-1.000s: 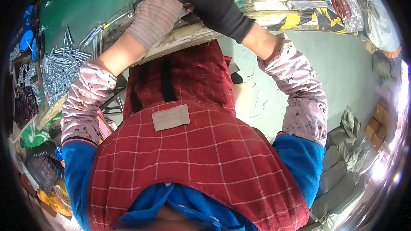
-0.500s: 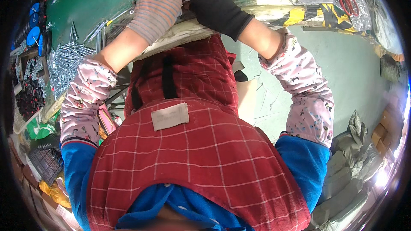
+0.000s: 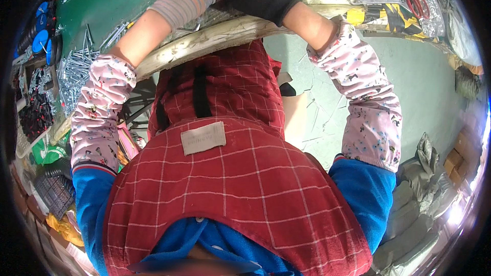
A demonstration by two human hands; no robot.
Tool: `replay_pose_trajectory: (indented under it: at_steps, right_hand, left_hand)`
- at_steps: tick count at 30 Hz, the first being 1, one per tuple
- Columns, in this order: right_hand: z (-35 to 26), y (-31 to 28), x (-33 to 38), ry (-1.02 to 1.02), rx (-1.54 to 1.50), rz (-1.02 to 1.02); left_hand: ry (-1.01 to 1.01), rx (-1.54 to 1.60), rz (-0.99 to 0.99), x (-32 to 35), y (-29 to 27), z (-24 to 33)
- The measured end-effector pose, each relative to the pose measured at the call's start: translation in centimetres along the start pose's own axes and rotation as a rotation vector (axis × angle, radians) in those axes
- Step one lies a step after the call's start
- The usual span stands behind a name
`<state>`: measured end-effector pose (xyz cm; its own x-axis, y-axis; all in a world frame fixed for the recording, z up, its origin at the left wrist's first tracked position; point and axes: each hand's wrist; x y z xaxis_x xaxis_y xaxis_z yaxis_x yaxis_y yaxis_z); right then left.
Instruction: The person repeatedly picks up metal rods and small metal rings, then wraps a yellow rubber band around each rod to secure the ring. The person handles the items one at a time and places the assembled units on the work surface.
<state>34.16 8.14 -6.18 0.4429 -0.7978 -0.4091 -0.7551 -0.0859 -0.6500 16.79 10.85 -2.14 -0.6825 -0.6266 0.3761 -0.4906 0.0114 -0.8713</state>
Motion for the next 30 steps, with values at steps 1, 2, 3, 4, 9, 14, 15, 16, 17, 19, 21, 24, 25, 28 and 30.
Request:
replay_pose_trajectory:
  at_steps: [1, 2, 3, 4, 9, 14, 15, 16, 17, 19, 21, 24, 25, 28, 30]
  right_hand:
    - [-0.1, 0.0, 0.0, 0.02, -0.011, 0.025]
    - [-0.1, 0.2, -0.1, 0.011, -0.022, 0.026]
    - [-0.1, 0.3, -0.1, 0.002, -0.032, 0.028]
    - [0.0, 0.4, -0.2, -0.008, -0.04, 0.029]
    - [-0.9, 0.4, -0.2, -0.075, 0.015, 0.067]
    - [-0.8, 0.7, 0.0, 0.031, 0.09, -0.01]
    - [-0.6, 0.9, 0.0, 0.036, 0.139, 0.008]
    - [-0.3, 1.3, 0.2, 0.054, 0.188, 0.027]
    - [-0.1, 1.1, 0.1, -0.004, 0.171, 0.019]
    - [0.4, 0.5, -0.4, -0.13, 0.136, -0.001]
    - [0.7, 0.5, -0.5, -0.185, 0.123, 0.055]
    - [0.7, 0.6, -0.3, -0.187, 0.122, 0.071]
    - [0.7, 0.7, -0.2, -0.177, 0.127, 0.068]
    - [0.8, 0.9, -0.2, -0.127, 0.098, 0.044]
    - [0.7, 0.7, -0.3, -0.142, 0.092, 0.061]
  left_hand:
    - [0.019, 0.0, 0.03, 0.0, 0.0, -0.2]
    - [0.037, -0.001, 0.061, 0.1, 0.2, -0.5]
    - [0.056, -0.002, 0.092, 0.1, 0.3, -0.6]
    - [0.001, 0.061, 0.116, 0.1, 0.4, -0.6]
    - [-0.218, 0.2, 0.316, -0.2, 3.0, 0.6]
    - [-0.146, -0.274, 0.423, -0.9, 5.9, 0.0]
    - [-0.128, -0.306, 0.442, -0.9, 6.1, -0.2]
    - [-0.156, -0.252, 0.425, -0.8, 5.6, 0.1]
    - [-0.186, -0.2, 0.411, -0.5, 4.2, 0.5]
    - [-0.222, -0.062, 0.401, -0.4, 2.7, 0.8]
    - [-0.23, 0.11, 0.411, -0.5, 2.1, 0.5]
    - [-0.265, 0.122, 0.41, -0.5, 2.5, 0.6]
    - [-0.269, 0.115, 0.418, -0.5, 2.5, 0.6]
    - [-0.282, 0.08, 0.449, -0.5, 2.7, 0.7]
    - [-0.293, 0.038, 0.479, -0.9, 3.3, 0.7]
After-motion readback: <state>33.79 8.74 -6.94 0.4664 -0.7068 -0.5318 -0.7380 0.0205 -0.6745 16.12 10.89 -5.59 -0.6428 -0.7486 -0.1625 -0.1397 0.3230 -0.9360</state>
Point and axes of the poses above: each hand's wrist, its own x-axis away from the middle knuckle, its own y-axis out of the palm, z = x × y, and after that the axes turned 5 degrees about -x, right-handed
